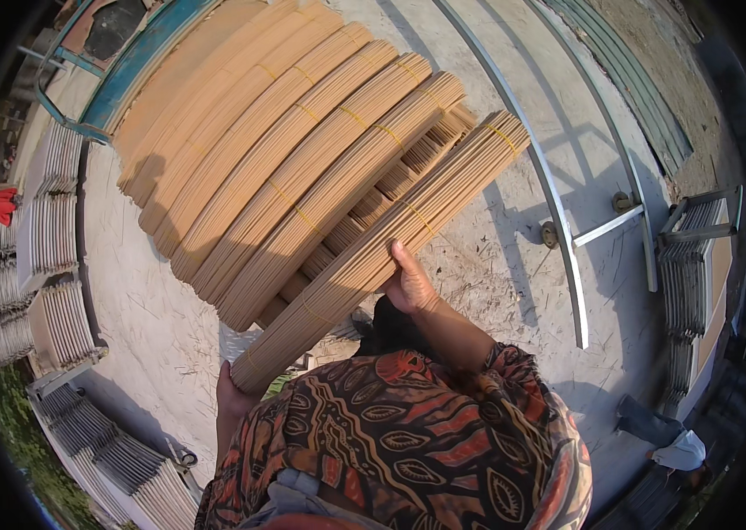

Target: The person gathers thin wooden sticks, aligns them into bundles, and secures them with rubber bands. The person also stacks the finished bundles on a nearby cart.

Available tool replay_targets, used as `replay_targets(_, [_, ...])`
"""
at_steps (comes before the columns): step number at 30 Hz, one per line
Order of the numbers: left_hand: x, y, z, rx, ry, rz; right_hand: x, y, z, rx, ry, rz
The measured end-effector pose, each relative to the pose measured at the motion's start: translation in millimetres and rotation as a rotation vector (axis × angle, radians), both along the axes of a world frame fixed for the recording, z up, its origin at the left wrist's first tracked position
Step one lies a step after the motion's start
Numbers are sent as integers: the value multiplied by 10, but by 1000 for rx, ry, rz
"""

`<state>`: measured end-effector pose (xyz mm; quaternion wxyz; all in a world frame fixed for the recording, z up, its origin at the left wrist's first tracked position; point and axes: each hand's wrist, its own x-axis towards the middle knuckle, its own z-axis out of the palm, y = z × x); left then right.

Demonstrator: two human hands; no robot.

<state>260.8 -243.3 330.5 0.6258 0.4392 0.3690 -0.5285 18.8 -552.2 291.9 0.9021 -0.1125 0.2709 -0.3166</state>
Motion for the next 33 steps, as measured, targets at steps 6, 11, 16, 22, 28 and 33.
replay_targets(6, [99,-226,-135,-27,-50,-49,405,-495,-104,-65,570,293])
replay_targets(11, [-127,-112,-567,-97,-611,-552,418,-534,-160,-185,636,352])
replay_targets(16, [-141,-383,-401,76,-325,-146,348,-647,-240,-62,570,370])
replay_targets(22, [-124,-333,-580,-85,-206,67,139,-773,-306,-28,528,445])
replay_targets(28, [-181,-446,-630,-40,-229,151,82,-1045,-252,-81,595,463])
replay_targets(33, [-157,-411,-764,14,-291,183,87,-1164,-242,-123,592,477])
